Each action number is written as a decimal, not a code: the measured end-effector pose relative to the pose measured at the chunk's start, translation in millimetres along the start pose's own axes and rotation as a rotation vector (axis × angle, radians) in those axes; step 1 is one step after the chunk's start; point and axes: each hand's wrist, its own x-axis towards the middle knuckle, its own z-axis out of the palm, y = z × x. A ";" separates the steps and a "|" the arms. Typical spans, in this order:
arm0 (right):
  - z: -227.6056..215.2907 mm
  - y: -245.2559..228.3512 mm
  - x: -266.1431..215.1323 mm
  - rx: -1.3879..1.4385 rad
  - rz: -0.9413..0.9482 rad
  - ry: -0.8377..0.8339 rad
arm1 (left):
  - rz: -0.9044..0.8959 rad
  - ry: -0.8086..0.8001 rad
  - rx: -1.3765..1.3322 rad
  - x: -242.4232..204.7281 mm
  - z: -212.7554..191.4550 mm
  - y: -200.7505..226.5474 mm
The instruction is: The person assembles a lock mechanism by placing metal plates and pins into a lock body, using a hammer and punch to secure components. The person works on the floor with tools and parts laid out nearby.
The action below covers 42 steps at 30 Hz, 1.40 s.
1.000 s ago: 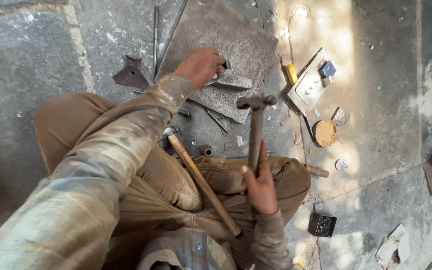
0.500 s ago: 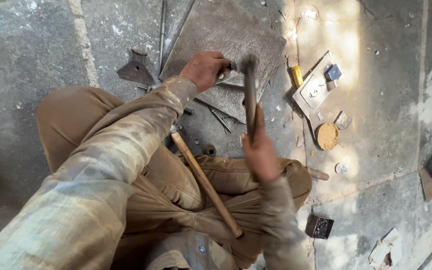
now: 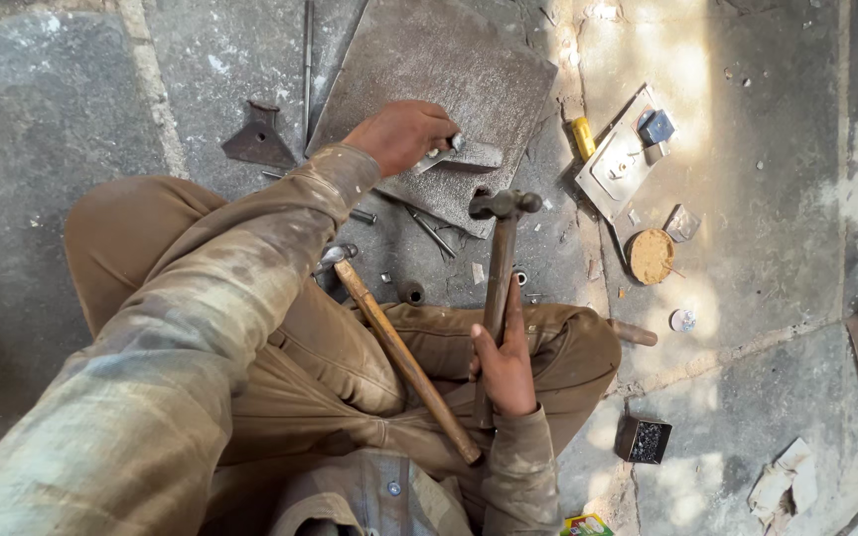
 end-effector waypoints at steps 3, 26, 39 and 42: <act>-3.3 6.5 -6.8 -0.016 -0.010 0.004 | -0.015 0.026 0.039 7.2 -6.3 6.2; -2.8 -5.7 -12.9 -0.005 0.038 -0.021 | -0.324 0.024 0.051 6.2 -6.0 14.7; -119.4 -176.8 19.4 -0.402 -1.008 -0.075 | -0.353 -0.052 -0.010 -2.3 0.2 9.0; -98.4 -233.5 25.0 -0.959 -1.197 -0.303 | -0.063 0.169 0.138 -6.5 8.6 -1.2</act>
